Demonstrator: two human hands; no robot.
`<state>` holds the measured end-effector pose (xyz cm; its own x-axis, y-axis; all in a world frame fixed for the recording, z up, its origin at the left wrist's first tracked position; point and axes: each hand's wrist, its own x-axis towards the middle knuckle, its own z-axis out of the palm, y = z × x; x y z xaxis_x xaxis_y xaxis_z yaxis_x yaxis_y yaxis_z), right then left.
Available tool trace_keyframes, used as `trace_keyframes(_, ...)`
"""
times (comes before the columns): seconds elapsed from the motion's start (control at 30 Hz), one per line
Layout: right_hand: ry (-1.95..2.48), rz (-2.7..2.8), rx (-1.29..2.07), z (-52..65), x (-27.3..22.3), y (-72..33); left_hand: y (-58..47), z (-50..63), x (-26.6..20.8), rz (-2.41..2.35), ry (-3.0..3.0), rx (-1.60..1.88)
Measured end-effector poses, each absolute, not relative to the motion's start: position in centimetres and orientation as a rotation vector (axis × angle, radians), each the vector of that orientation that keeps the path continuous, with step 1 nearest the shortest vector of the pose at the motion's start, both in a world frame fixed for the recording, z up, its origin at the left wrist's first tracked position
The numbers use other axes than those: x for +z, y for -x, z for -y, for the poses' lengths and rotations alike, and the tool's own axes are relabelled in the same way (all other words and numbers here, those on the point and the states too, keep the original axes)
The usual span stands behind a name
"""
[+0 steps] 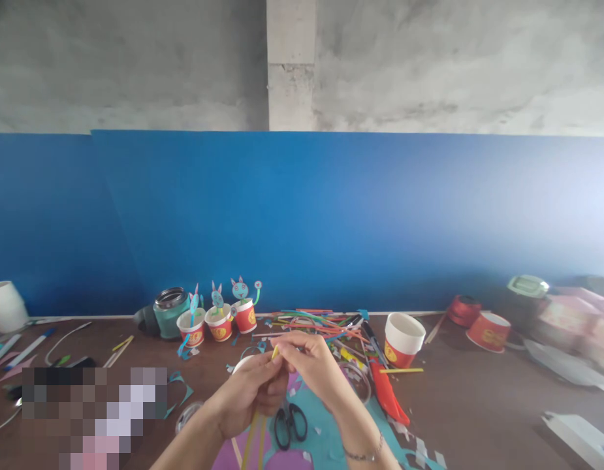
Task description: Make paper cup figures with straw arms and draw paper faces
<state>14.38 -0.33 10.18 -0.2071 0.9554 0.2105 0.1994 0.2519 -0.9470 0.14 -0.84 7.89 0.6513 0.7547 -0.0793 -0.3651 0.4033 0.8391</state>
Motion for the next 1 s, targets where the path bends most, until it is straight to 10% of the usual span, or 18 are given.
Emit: trace_keyframes(1.0,1.083,1.429,1.218,0.4,9.9,-14.1,-0.5,1.0,7.4,-0.459,-0.958,0.808)
